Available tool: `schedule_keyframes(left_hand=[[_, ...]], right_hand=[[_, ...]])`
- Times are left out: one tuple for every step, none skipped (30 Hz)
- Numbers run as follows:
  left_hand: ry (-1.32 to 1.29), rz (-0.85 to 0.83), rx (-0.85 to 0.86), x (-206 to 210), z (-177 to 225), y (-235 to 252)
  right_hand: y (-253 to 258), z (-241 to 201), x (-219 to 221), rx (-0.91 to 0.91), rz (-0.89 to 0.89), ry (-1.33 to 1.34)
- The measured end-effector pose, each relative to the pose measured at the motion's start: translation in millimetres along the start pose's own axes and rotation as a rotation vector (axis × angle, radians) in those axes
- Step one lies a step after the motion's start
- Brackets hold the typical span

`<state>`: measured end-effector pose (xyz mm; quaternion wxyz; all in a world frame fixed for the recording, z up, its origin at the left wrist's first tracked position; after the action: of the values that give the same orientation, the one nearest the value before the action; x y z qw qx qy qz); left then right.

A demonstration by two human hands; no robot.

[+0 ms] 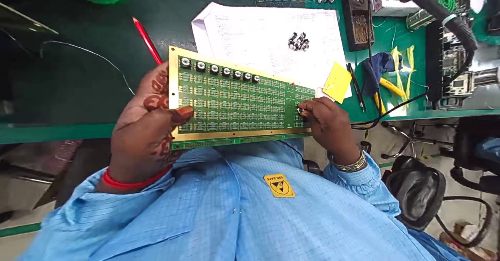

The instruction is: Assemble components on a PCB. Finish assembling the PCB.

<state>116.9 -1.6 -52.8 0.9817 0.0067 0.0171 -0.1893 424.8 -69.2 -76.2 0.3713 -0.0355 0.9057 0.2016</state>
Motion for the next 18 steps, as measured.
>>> schedule_keyframes(left_hand=[[0.002, 0.005, -0.007, 0.8, 0.7, 0.0], [-0.002, 0.003, -0.009, 1.5, 1.5, 0.4], [-0.007, -0.001, -0.006, 1.2, 1.3, 0.3], [-0.011, -0.004, -0.005, 0.9, 1.1, 0.4], [-0.012, -0.005, -0.003, 1.2, 1.7, 0.6], [-0.011, -0.008, -0.001, 2.1, 2.9, 0.7], [-0.013, -0.009, 0.003, 2.3, 3.4, 0.6], [-0.009, -0.009, 0.004, 2.1, 3.2, 0.3], [-0.007, -0.005, 0.006, 2.1, 2.8, 0.1], [-0.008, 0.0, 0.002, 1.9, 2.1, -0.1], [-0.004, 0.006, -0.005, 1.9, 1.9, -0.1], [0.001, 0.012, -0.013, 2.0, 2.2, 0.1], [0.006, 0.02, -0.021, 2.5, 3.0, 0.4], [0.012, 0.031, -0.029, 3.4, 4.1, 0.9], [0.011, 0.036, -0.028, 3.9, 4.7, 0.9], [0.017, 0.031, -0.024, 4.0, 5.1, 0.7], [0.014, 0.019, -0.016, 3.2, 4.8, 0.4], [0.011, 0.007, -0.01, 2.5, 4.4, 0.3]], right_hand=[[-0.4, -1.2, 0.4, -0.001, -0.002, -0.02], [-0.6, -1.6, 0.9, -0.008, 0.0, -0.031], [-0.7, -2.1, 1.4, -0.013, 0.002, -0.04], [-0.7, -2.6, 1.9, -0.017, 0.005, -0.049], [-0.8, -2.7, 2.4, -0.024, 0.015, -0.051], [-1.1, -2.5, 2.8, -0.029, 0.025, -0.049], [-1.4, -2.3, 3.2, -0.033, 0.03, -0.049], [-1.8, -2.0, 3.5, -0.035, 0.033, -0.046], [-2.1, -1.4, 3.5, -0.038, 0.037, -0.04], [-2.5, -0.6, 3.0, -0.039, 0.037, -0.026], [-2.9, 0.7, 2.0, -0.037, 0.032, -0.001], [-3.0, 2.1, 0.6, -0.032, 0.022, 0.026], [-2.6, 3.2, -1.0, -0.027, 0.01, 0.046], [-2.2, 4.0, -2.1, -0.024, 0.0, 0.058], [-2.1, 4.4, -2.8, -0.019, -0.01, 0.066], [-2.2, 4.9, -3.2, -0.017, -0.013, 0.074], [-2.3, 5.5, -3.2, -0.018, -0.01, 0.079], [-2.4, 6.0, -2.8, -0.021, -0.006, 0.078]])
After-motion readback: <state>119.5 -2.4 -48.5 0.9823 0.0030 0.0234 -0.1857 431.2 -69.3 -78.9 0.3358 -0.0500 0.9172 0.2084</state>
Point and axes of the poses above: each hand's wrist, its own y-axis towards the middle knuckle, its own x-axis out of the palm, z = x × y, the point moved 2 cm from there along y, towards the middle knuckle, and after that the axes turned 14 degrees about y, right-handed, at the moved point
